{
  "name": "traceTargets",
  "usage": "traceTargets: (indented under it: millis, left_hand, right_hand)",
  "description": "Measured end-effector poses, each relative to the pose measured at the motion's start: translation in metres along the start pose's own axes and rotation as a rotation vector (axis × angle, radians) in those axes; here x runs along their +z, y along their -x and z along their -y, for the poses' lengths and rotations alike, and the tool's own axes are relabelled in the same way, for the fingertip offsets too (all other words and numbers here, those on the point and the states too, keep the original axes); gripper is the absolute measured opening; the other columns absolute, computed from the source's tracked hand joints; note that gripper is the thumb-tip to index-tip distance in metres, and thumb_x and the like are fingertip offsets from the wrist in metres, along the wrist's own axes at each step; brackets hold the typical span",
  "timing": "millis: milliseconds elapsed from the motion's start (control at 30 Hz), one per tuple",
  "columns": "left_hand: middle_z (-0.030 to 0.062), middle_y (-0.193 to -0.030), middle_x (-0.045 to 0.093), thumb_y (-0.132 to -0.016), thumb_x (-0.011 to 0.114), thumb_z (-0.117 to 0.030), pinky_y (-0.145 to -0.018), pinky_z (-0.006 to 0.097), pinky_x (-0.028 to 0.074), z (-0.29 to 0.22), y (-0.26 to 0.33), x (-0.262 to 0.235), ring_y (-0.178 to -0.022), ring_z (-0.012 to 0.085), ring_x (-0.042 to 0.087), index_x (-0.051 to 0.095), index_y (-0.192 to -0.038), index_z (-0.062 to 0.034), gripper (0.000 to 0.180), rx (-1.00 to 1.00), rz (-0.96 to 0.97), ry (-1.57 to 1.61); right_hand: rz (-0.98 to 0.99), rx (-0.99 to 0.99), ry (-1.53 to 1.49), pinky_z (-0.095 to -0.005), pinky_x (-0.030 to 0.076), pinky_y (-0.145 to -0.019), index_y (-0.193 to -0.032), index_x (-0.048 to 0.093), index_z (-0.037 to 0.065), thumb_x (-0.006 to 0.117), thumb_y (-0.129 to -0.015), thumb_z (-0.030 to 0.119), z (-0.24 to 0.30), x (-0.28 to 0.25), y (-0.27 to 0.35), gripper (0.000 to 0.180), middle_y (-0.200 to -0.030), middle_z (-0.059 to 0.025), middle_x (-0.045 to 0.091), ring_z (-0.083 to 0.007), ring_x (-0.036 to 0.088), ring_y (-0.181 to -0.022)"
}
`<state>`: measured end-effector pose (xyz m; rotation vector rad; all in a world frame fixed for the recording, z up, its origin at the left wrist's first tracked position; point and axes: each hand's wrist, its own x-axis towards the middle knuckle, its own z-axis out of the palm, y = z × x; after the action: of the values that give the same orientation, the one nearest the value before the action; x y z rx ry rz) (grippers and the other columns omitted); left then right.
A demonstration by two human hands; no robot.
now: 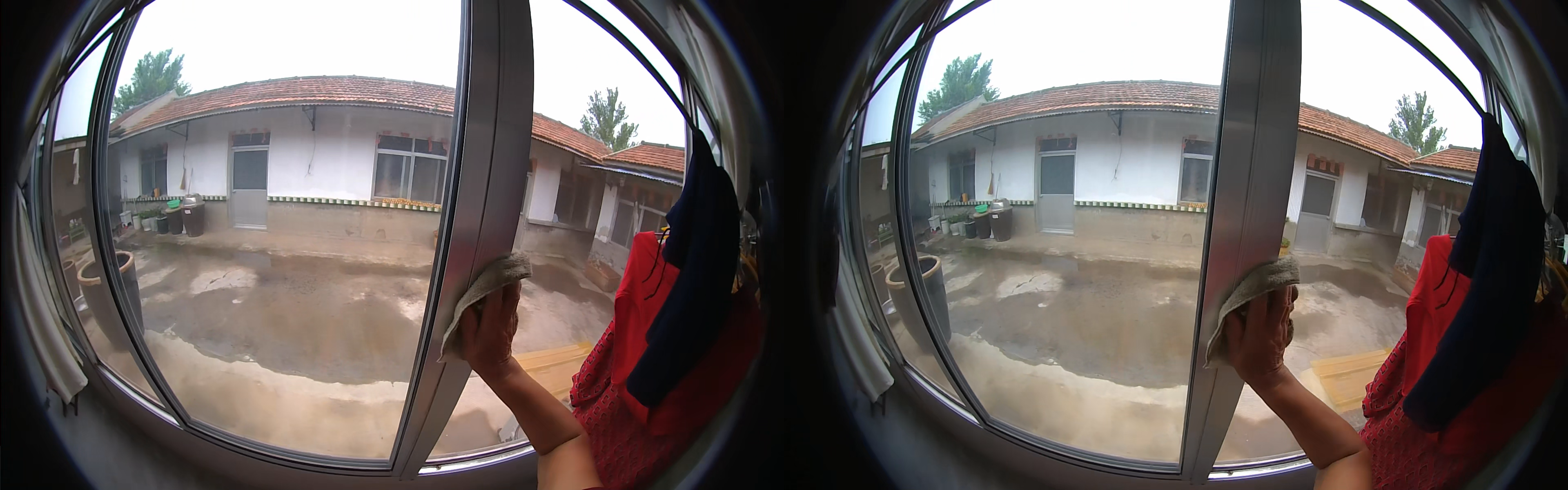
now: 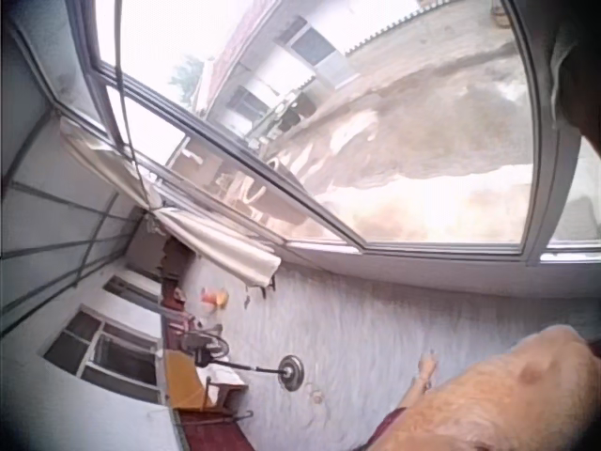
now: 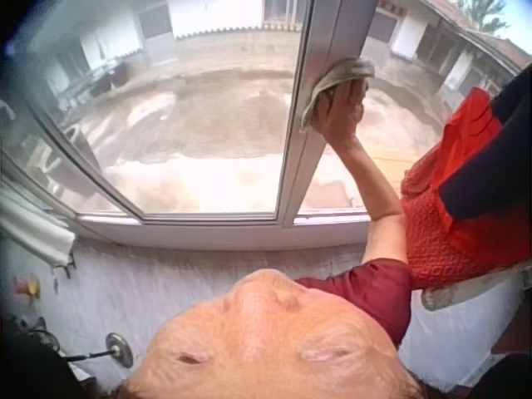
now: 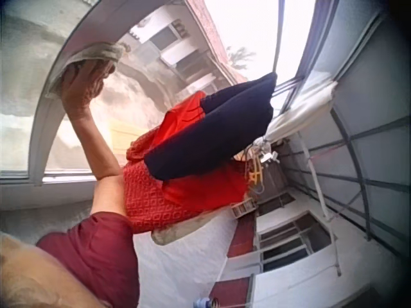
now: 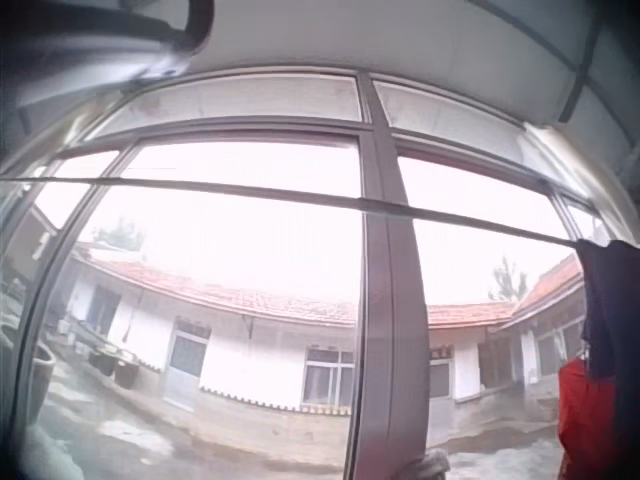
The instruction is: The person wipes the lower section of a large window and the adjacent wall with a cloth. They then move to the window frame, wiping the vertical and horizontal metal bars thoroughly.
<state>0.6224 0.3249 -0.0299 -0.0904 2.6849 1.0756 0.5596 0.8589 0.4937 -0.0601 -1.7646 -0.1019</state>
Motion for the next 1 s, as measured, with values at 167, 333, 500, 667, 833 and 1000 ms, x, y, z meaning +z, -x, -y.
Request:
traceTargets:
  millis: [167, 333, 500, 667, 833, 1000]
  left_hand:
    - [0.0239, -0.127, 0.058, -0.095, 0.056, -0.012, -0.098, 0.049, 0.046, -0.262, -0.046, -0.074, -0.114, 0.0409, 0.056, 0.058, -0.123, 0.0015, 0.031, 0.71, -0.321, 0.087]
    - [0.02, -0.128, 0.055, -0.098, 0.06, -0.028, -0.1, 0.047, 0.044, -0.547, -0.016, -0.144, -0.119, 0.0368, 0.054, 0.05, -0.131, -0.0013, 0.044, 1.551, -0.649, 0.147]
    - [0.025, -0.134, 0.052, -0.101, 0.053, -0.038, -0.105, 0.049, 0.039, -0.715, 0.06, -0.201, -0.123, 0.0414, 0.051, 0.051, -0.132, 0.0036, 0.052, 1.873, -0.924, 0.427]
    - [0.0329, -0.139, 0.034, -0.105, 0.034, -0.051, -0.11, 0.048, 0.032, -0.798, 0.078, -0.213, -0.131, 0.0406, 0.039, 0.024, -0.142, 0.0144, 0.076, 1.787, -0.507, 0.93]
    - [0.0378, -0.149, 0.023, -0.103, 0.037, -0.05, -0.117, 0.057, 0.017, -0.864, 0.067, -0.196, -0.141, 0.0501, 0.026, 0.024, -0.146, 0.0134, 0.078, 1.478, -1.214, 0.346]
    - [0.0432, -0.147, 0.022, -0.087, 0.067, -0.045, -0.114, 0.066, 0.016, -0.889, 0.074, -0.205, -0.14, 0.0566, 0.023, 0.027, -0.144, 0.0151, 0.092, 1.483, -1.354, 0.152]
  right_hand:
    - [-0.109, -0.128, 0.143, -0.0586, 0.028, -0.112, -0.143, 0.038, -0.006, 0.059, -0.088, 0.016, 0.011, -0.01, -0.104, 0.064, -0.15, -0.0347, 0.026, -0.0553, 0.026, -0.139]
    - [-0.126, -0.331, 0.129, -0.0587, 0.027, -0.113, -0.141, 0.046, -0.002, 0.06, -0.089, 0.015, 0.001, -0.028, -0.155, 0.057, -0.154, -0.025, 0.03, -0.0496, 0.026, -0.143]
    - [-0.11, -0.494, 0.043, -0.0545, 0.028, -0.114, -0.139, 0.049, -0.002, 0.061, -0.088, 0.015, -0.006, -0.04, -0.201, 0.055, -0.151, -0.0246, 0.036, -0.0449, 0.031, -0.142]
    - [0.178, -0.257, -0.808, -0.0486, 0.027, -0.118, -0.148, 0.04, 0.002, 0.051, -0.096, 0.014, -0.028, -0.063, -0.245, 0.055, -0.154, -0.0193, 0.038, -0.0332, 0.032, -0.145]
    - [0.008, -0.294, -1.888, -0.0439, 0.03, -0.119, -0.152, 0.033, 0.002, 0.036, -0.107, 0.025, -0.052, -0.035, -0.253, 0.05, -0.155, -0.0178, 0.038, -0.0284, 0.037, -0.144]
    - [-0.427, -0.145, -1.226, -0.0434, 0.035, -0.114, -0.139, 0.046, -0.002, 0.034, -0.108, 0.02, -0.081, -0.048, -0.203, 0.041, -0.137, -0.018, 0.055, -0.0283, 0.049, -0.132]
